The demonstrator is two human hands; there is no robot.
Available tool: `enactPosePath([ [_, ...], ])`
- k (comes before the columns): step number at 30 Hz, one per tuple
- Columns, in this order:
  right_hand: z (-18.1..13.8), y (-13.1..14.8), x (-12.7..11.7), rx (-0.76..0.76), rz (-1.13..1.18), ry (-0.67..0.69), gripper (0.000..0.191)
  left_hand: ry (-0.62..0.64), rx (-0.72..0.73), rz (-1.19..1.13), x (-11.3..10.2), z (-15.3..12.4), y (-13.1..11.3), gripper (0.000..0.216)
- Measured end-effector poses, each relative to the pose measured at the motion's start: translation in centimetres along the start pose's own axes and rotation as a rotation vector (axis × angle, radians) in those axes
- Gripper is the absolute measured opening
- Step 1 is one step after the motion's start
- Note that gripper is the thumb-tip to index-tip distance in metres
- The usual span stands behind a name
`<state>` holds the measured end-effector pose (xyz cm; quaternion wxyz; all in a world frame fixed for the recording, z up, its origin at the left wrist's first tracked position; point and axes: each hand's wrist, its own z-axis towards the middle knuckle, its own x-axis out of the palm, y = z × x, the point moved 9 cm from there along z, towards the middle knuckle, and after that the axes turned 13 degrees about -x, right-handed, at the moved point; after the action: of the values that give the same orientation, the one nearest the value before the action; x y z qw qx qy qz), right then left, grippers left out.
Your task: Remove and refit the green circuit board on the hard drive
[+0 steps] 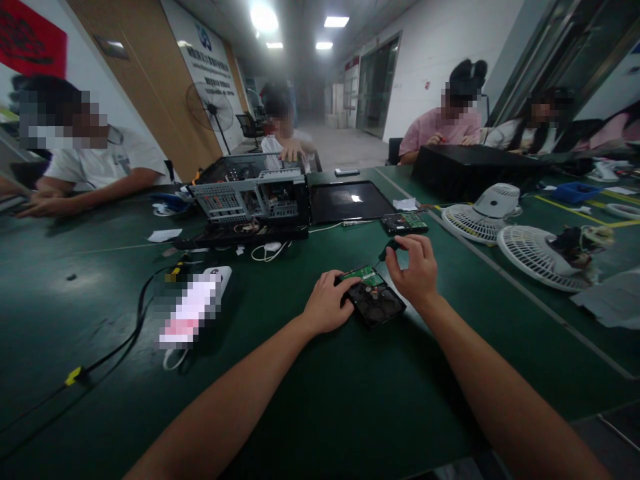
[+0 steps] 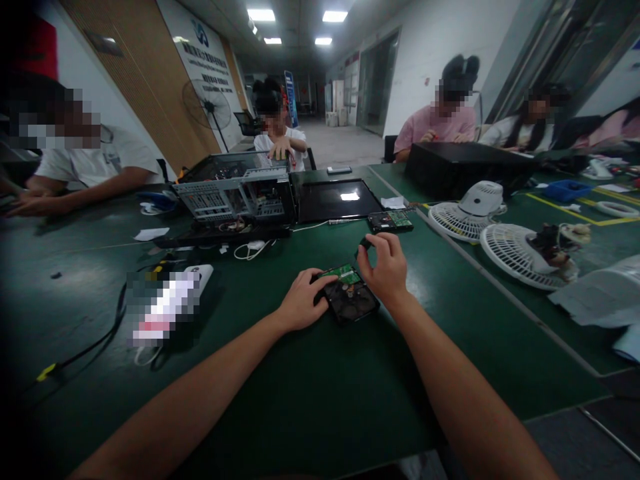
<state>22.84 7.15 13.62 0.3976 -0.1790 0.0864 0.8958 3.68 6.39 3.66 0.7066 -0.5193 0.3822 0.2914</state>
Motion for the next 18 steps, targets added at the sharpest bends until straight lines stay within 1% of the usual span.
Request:
enactPosePath([
  [6,-0.13,0.01,0.50,-0.019,0.083,0.009,0.037,-0.003,0.002,0.002,0.18,0.00,0.00,0.062],
  [11,-0.12,-0.24,0.36,0.011,0.024,0.002,0.035,-0.003,-0.002,0.004,0.15,0.03,0.07,0.062],
  [18,0.10,0.11,0.25,0.007,0.032,0.014,0.035,0.000,-0.004,-0.001,0.09,0.04,0.03,0.062],
])
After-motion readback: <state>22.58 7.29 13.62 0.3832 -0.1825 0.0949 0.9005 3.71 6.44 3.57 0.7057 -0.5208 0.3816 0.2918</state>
